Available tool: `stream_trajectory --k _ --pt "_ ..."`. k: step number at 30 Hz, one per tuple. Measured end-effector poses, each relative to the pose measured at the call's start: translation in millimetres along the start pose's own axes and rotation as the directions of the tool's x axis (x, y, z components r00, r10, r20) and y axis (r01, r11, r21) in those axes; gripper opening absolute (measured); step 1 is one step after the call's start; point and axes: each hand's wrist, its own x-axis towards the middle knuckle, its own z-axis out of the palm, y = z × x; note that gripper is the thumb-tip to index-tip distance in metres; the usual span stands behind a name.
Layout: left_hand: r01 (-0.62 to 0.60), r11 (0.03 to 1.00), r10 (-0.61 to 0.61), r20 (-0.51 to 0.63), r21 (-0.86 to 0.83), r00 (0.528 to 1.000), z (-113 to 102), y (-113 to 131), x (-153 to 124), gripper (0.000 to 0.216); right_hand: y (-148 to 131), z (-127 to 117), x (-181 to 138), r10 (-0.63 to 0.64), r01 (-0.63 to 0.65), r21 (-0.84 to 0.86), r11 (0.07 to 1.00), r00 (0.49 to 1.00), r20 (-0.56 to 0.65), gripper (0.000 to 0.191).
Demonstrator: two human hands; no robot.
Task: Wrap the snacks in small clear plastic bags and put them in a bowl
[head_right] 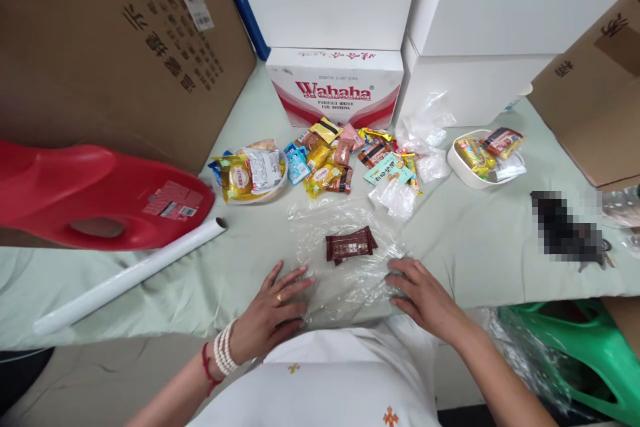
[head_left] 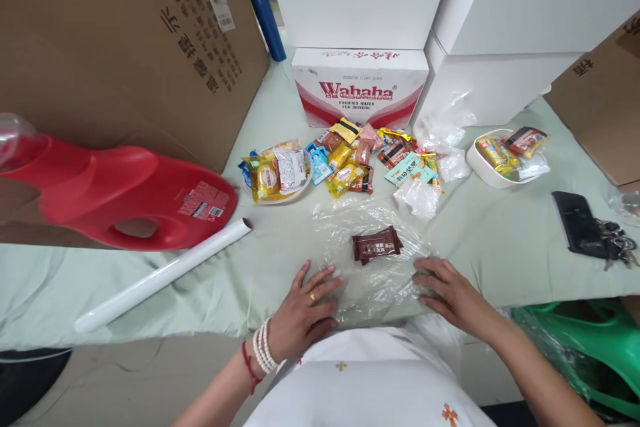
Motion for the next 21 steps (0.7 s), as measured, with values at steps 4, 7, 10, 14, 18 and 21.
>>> stream_trajectory --k 4,7,10,14,18,21 --pt "0.066 0.987 -0.082 -0.105 -0.145 0.991 4.5 2.0 -3.2 0.020 -3.6 6.8 -10.8 0.005 -0.001 0.091 0.996 0.999 -0.053 0.022" --pt "0.171 0.939 -0.230 -0.175 -0.298 0.957 -7.0 -0.3 3.5 0.019 -11.5 -14.6 13.3 0.011 -0.012 0.156 0.988 1.000 0.005 0.025" --pt "0.255 0.903 -0.347 -0.238 -0.345 0.907 -21.1 -11.0 24.9 0.018 -6.5 -42.4 51.7 0.072 -0.073 0.107 0.992 0.997 0.011 0.031" --pt "0.429 0.876 -0.481 -0.334 -0.221 0.811 -27.1 -36.1 65.9 0.020 11.3 -64.4 101.5 0.260 -0.246 -0.216 0.945 0.965 0.040 0.028" --pt "0.574 0.814 -0.541 -0.480 -0.090 0.691 -28.3 -48.9 84.8 0.022 0.5 -73.1 135.5 0.353 -0.316 -0.509 0.801 0.935 -0.025 0.029" --pt "0.639 0.765 -0.520 -0.655 -0.074 0.547 -33.4 -35.9 77.7 0.028 -21.8 -66.8 161.0 0.181 -0.171 -0.517 0.839 0.983 -0.032 0.030"
